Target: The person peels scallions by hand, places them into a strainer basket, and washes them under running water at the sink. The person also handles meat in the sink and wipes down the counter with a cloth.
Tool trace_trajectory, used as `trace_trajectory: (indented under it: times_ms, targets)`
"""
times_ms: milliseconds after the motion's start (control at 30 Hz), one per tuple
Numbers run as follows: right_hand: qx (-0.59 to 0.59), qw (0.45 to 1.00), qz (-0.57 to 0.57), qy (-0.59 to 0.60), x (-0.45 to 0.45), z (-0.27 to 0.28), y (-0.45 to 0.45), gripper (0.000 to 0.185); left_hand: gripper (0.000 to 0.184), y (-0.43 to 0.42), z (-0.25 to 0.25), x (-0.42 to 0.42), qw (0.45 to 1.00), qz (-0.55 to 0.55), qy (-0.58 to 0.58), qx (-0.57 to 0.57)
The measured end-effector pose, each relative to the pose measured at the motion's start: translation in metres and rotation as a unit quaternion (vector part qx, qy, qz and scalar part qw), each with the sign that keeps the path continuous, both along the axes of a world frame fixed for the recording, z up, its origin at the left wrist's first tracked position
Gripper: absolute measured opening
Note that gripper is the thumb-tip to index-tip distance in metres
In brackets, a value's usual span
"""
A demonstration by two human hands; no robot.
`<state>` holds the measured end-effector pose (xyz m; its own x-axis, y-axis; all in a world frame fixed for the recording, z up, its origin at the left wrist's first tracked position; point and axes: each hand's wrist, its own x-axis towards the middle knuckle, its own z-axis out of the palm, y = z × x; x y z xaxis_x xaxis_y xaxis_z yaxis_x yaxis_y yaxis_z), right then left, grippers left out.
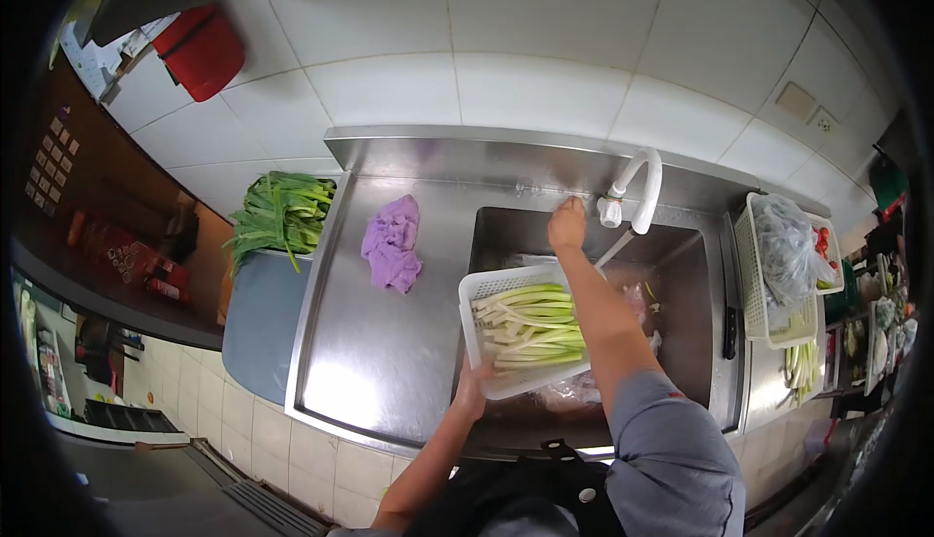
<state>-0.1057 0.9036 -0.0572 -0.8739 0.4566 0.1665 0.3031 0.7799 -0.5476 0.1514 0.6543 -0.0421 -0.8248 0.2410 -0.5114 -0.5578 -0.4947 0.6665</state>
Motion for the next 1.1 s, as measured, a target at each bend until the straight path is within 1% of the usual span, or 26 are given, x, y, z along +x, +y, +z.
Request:
trace_trajectory:
  times_ms: [33,100,133,167,200,233,267,300,333,400,433,500,567,633,667,700,733,767,800,833,867,933,967,1033,1067,1100]
  targets:
    - [0.003,1.0,-0.004,-0.001,0.005,0.006,-0.004,0.029,0.073,-0.002,-0.001,-0.002,1.0,-0.004,-0.001,0.003]
    - [0.03,0.997,-0.075,-0.019,0.011,0.01,-0.01,0.027,0.074,-0.001,-0.003,-0.006,1.0,-0.017,-0.008,0.009]
    - [0.03,0.996,-0.078,-0.02,0.007,0.008,-0.005,0.027,0.074,-0.001,-0.005,-0.006,1.0,-0.02,-0.009,0.009]
    - [0.12,0.985,-0.068,0.101,0.0,0.009,0.001,0.026,0.074,-0.001,-0.007,-0.006,1.0,-0.018,-0.021,0.009]
    - [0.208,0.951,-0.056,0.221,-0.008,0.003,0.01,0.026,0.074,-0.002,-0.008,-0.006,0.999,-0.016,-0.032,0.008]
    - [0.206,0.951,-0.061,0.223,-0.018,-0.007,0.02,0.026,0.074,-0.003,-0.006,-0.006,0.999,-0.019,-0.029,0.005]
    - [0.17,0.976,-0.063,0.119,-0.027,-0.016,0.029,0.028,0.073,-0.002,-0.004,-0.006,1.0,-0.021,-0.022,0.007]
    - [0.131,0.989,-0.062,0.013,-0.029,-0.01,0.031,0.03,0.072,-0.001,-0.002,-0.004,1.0,-0.022,-0.017,0.009]
    - [0.13,0.989,-0.065,0.015,-0.028,-0.006,0.032,0.03,0.072,-0.002,-0.005,-0.004,1.0,-0.024,-0.014,0.008]
    - [0.164,0.986,-0.011,-0.02,-0.013,-0.001,0.03,0.029,0.071,-0.005,-0.012,-0.001,0.999,-0.032,-0.003,0.017]
    - [0.163,0.986,-0.013,-0.021,-0.004,-0.006,0.028,0.029,0.071,-0.006,-0.003,-0.001,0.999,-0.038,-0.015,0.013]
    - [0.219,0.974,0.062,0.009,0.017,-0.013,0.026,0.029,0.071,-0.005,-0.006,-0.002,0.999,-0.033,-0.012,0.011]
    - [0.195,0.974,0.108,-0.036,0.044,-0.044,0.018,0.027,0.071,-0.002,-0.012,-0.006,1.0,-0.025,-0.013,0.012]
    - [0.06,0.979,0.163,-0.107,0.082,-0.052,0.01,0.026,0.074,-0.002,-0.017,-0.007,0.999,-0.04,-0.026,0.005]
    - [0.06,0.979,0.163,-0.108,0.097,-0.049,0.01,0.026,0.074,-0.002,-0.017,-0.008,0.999,-0.041,-0.026,0.005]
    - [-0.059,0.99,0.126,-0.014,0.111,-0.039,0.009,0.022,0.078,-0.002,-0.016,-0.01,0.998,-0.056,-0.008,-0.004]
    - [-0.176,0.977,0.086,0.081,0.121,-0.035,0.012,0.018,0.082,-0.002,-0.015,-0.012,0.997,-0.072,0.011,-0.014]
    - [-0.176,0.977,0.085,0.081,0.127,-0.03,0.014,0.018,0.082,-0.002,-0.014,-0.011,0.997,-0.074,0.01,-0.014]
    - [-0.431,0.897,-0.034,0.092,0.133,-0.031,0.02,0.018,0.086,-0.001,-0.012,-0.009,0.997,-0.073,0.018,-0.014]
    - [-0.649,0.74,-0.148,0.096,0.137,-0.03,0.027,0.019,0.09,0.0,-0.009,-0.009,0.997,-0.071,0.028,-0.014]
    - [-0.649,0.74,-0.146,0.099,0.139,-0.029,0.034,0.019,0.09,0.0,-0.006,-0.009,0.997,-0.071,0.031,-0.014]
    - [-0.792,0.56,-0.224,0.092,0.141,-0.031,0.048,0.015,0.092,0.002,-0.001,-0.007,0.997,-0.069,0.012,-0.017]
    - [-0.792,0.562,-0.221,0.092,0.14,-0.033,0.053,0.015,0.092,0.002,0.0,-0.006,0.998,-0.066,0.015,-0.014]
    - [-0.811,0.492,-0.258,0.184,0.136,-0.026,0.056,0.01,0.092,0.002,0.002,-0.003,0.998,-0.064,0.02,-0.007]
    - [-0.812,0.493,-0.254,0.182,0.133,-0.023,0.057,0.01,0.092,0.001,0.003,-0.002,0.998,-0.06,0.022,-0.006]
    - [-0.83,0.475,-0.235,0.175,0.129,-0.025,0.057,0.011,0.092,0.0,0.005,-0.002,0.998,-0.06,0.018,-0.005]
